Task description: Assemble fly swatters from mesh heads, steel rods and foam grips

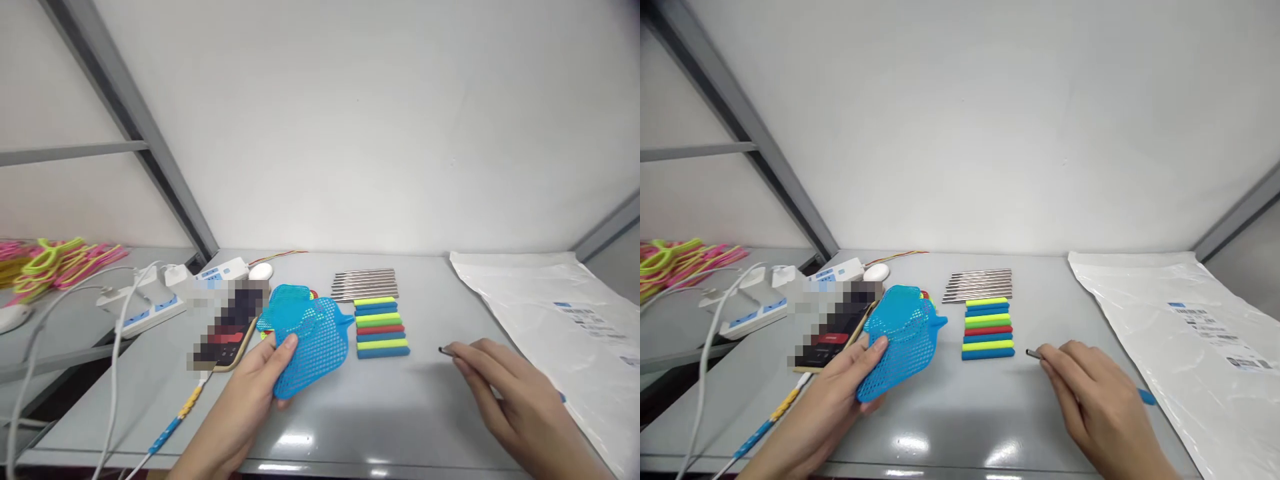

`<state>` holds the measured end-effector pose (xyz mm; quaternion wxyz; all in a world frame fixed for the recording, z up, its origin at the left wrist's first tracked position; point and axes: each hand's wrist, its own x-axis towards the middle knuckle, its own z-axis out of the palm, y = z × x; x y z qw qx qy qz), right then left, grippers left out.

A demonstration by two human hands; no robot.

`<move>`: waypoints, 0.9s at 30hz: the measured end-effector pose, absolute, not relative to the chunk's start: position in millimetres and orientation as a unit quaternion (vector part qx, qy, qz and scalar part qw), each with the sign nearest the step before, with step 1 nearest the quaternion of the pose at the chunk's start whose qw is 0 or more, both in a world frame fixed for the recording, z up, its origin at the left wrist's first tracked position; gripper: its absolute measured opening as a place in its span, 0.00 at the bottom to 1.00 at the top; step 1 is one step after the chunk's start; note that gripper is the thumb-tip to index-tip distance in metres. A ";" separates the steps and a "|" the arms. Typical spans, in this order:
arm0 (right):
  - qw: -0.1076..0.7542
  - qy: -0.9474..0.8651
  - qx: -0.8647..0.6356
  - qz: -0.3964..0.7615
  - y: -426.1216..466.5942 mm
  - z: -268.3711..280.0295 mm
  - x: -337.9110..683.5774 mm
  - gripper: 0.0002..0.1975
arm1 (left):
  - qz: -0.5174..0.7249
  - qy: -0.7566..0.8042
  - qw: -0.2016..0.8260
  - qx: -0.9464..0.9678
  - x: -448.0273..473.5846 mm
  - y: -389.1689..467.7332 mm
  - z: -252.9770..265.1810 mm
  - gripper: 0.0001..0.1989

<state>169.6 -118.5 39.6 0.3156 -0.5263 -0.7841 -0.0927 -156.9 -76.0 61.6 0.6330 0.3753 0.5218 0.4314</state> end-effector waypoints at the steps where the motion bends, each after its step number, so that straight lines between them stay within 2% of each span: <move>1: 0.327 -0.786 -0.521 -0.063 -117.5 41.9 157.5 0.10 | 0.420 0.511 0.634 0.400 -153.4 -76.8 61.7 0.17; 4: 0.341 -0.791 -0.508 0.014 -111.9 53.8 124.2 0.14 | 0.380 0.466 0.664 0.444 -146.0 -81.2 61.6 0.19; 7: 0.305 -0.829 -0.466 0.059 -102.5 65.8 100.7 0.21 | 0.353 0.418 0.713 0.438 -146.8 -85.3 57.5 0.21; 12: 0.241 -0.915 -0.324 -0.008 -86.5 66.7 78.5 0.15 | 0.386 0.386 0.737 0.399 -165.2 -84.2 45.1 0.21; 16: 0.251 -0.928 -0.259 -0.092 -64.0 67.2 64.7 0.13 | 0.471 0.412 0.698 0.348 -178.6 -78.0 39.9 0.19; 22: 0.281 -0.920 -0.233 -0.144 -1.4 66.6 38.3 0.12 | 0.638 0.461 0.554 0.272 -179.1 -77.8 30.3 0.14; 24: 0.275 -0.924 -0.223 -0.146 17.7 59.6 30.8 0.13 | 0.652 0.481 0.518 0.275 -177.9 -81.7 26.3 0.09; 27: 0.259 -0.934 -0.210 -0.124 36.6 47.2 22.8 0.14 | 0.616 0.495 0.519 0.325 -175.8 -87.7 21.1 0.07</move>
